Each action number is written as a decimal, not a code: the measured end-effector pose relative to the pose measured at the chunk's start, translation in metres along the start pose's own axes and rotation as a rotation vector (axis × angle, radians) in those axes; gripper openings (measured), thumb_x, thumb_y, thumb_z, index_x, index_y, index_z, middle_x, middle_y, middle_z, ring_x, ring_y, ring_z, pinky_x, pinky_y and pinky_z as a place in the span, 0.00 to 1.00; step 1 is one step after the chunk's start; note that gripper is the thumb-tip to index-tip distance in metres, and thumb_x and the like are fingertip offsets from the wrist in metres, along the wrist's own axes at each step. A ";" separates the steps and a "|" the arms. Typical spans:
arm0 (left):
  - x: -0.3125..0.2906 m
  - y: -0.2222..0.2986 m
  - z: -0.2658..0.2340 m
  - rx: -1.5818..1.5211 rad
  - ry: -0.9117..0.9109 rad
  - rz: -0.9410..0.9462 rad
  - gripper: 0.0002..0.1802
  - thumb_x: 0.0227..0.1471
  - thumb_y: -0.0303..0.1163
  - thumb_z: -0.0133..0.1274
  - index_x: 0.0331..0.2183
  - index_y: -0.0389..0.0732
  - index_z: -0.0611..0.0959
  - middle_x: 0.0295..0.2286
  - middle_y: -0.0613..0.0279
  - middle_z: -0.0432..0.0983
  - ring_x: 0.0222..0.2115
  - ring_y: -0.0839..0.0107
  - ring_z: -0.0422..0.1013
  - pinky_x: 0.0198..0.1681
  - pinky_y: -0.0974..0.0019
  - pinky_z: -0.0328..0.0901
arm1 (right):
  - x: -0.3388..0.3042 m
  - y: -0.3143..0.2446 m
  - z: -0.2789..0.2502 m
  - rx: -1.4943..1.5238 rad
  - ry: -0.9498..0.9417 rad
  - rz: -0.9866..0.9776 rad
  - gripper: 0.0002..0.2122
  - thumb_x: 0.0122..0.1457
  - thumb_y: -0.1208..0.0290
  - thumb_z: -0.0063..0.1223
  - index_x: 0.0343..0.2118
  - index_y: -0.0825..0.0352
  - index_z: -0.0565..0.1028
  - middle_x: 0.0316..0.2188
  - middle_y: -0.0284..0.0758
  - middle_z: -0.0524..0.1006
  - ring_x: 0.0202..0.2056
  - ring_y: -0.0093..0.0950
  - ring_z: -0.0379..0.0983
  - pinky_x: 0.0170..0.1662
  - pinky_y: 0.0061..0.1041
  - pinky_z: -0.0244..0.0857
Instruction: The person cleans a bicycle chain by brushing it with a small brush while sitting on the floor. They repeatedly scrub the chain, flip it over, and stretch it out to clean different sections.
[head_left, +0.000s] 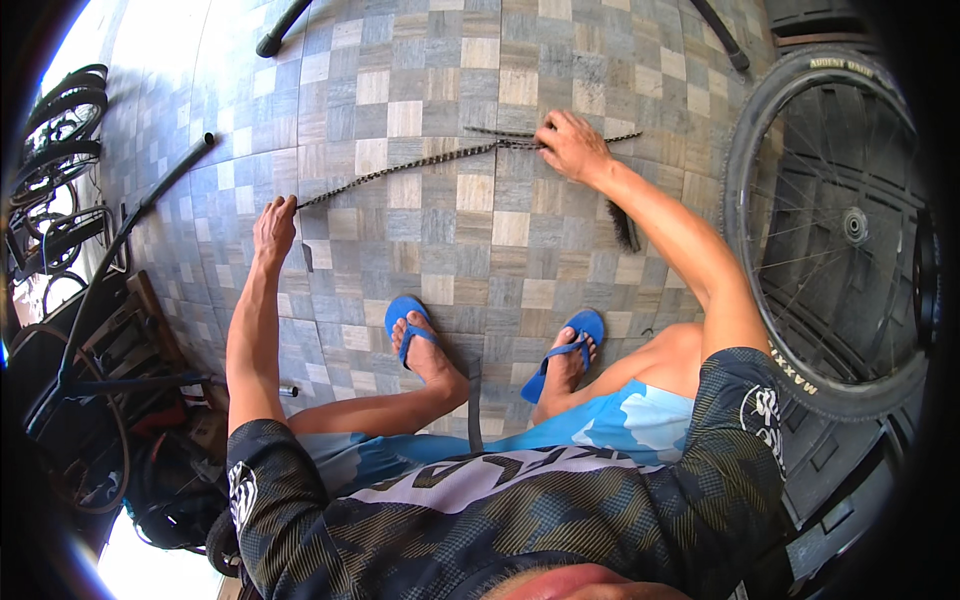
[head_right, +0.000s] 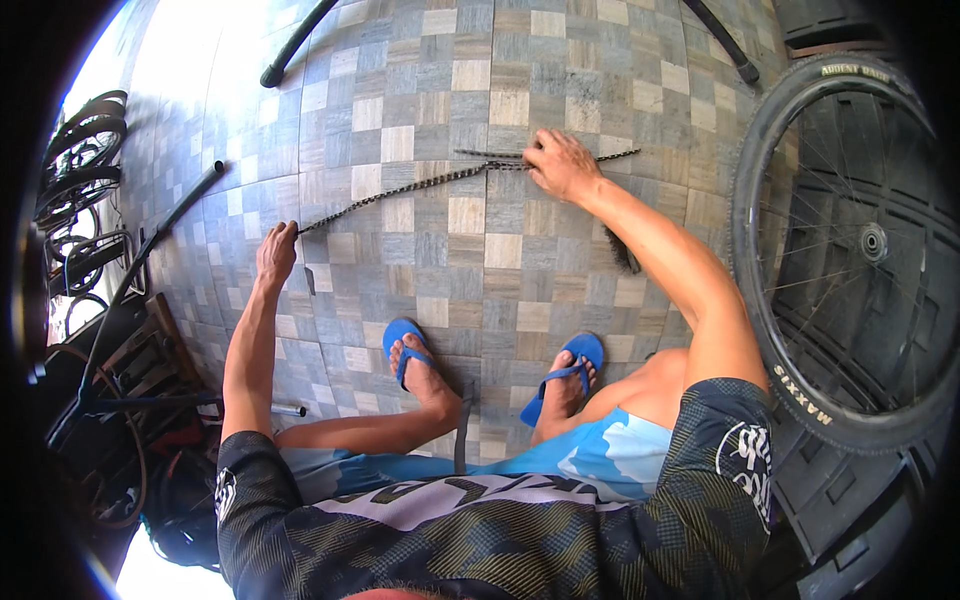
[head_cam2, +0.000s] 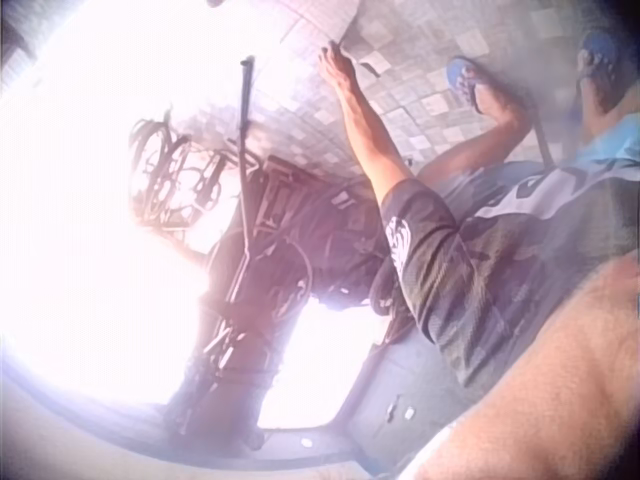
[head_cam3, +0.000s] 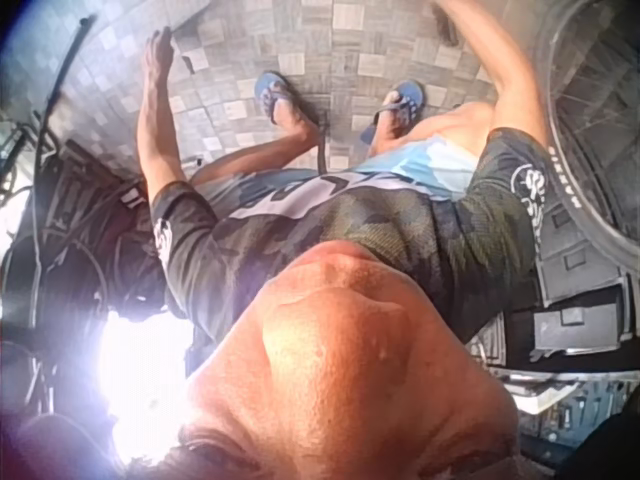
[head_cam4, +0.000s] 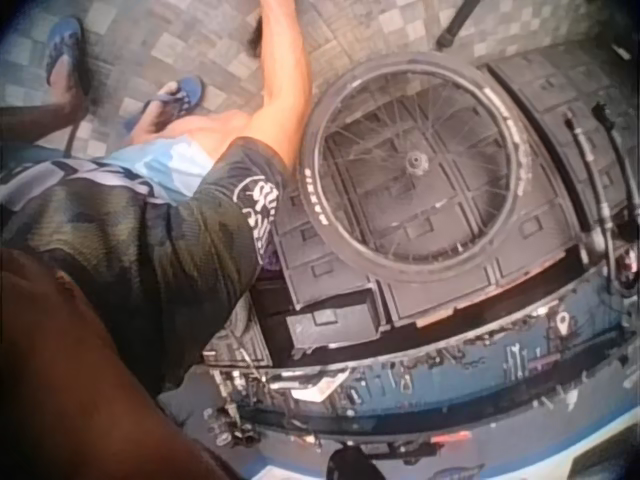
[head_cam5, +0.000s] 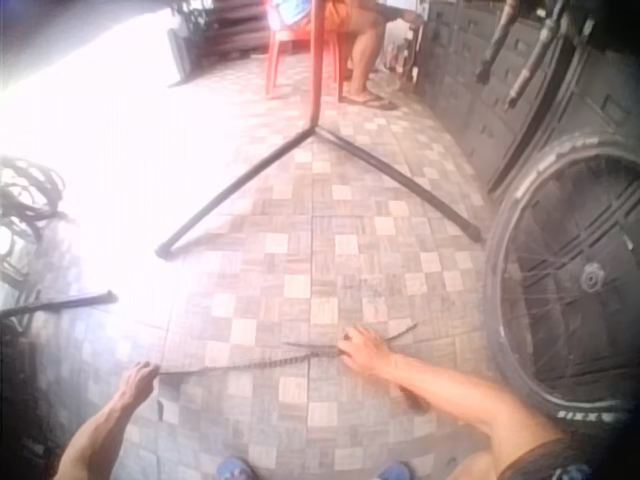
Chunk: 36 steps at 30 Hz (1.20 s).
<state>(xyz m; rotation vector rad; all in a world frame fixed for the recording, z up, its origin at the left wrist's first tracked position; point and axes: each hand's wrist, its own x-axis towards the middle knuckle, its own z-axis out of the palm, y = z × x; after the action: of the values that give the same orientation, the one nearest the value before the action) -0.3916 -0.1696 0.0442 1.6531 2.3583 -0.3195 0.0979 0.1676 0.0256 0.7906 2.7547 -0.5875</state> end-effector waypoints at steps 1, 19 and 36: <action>-0.001 -0.002 0.000 -0.001 -0.004 -0.004 0.06 0.63 0.26 0.47 0.39 0.43 0.78 0.37 0.55 0.77 0.43 0.50 0.75 0.42 0.49 0.70 | 0.005 0.004 -0.004 0.010 -0.059 0.046 0.16 0.62 0.59 0.63 0.49 0.61 0.78 0.51 0.38 0.71 0.55 0.37 0.69 0.62 0.41 0.65; 0.004 -0.005 0.003 0.059 0.028 -0.038 0.06 0.62 0.27 0.47 0.40 0.43 0.77 0.37 0.51 0.77 0.41 0.48 0.76 0.41 0.47 0.72 | -0.084 0.094 -0.031 -0.039 -0.386 0.337 0.18 0.60 0.56 0.66 0.41 0.67 0.77 0.40 0.44 0.78 0.48 0.50 0.75 0.48 0.45 0.70; 0.017 0.014 0.006 0.167 -0.017 0.055 0.09 0.58 0.24 0.48 0.42 0.41 0.77 0.40 0.56 0.79 0.44 0.53 0.78 0.42 0.51 0.76 | -0.077 0.127 -0.040 -0.266 0.199 0.212 0.07 0.65 0.72 0.53 0.44 0.65 0.74 0.41 0.40 0.75 0.49 0.44 0.72 0.50 0.45 0.71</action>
<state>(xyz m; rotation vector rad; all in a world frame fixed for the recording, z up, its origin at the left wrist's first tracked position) -0.3832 -0.1518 0.0324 1.7776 2.3246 -0.5308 0.2280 0.2483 0.0452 1.1067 2.7887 -0.1029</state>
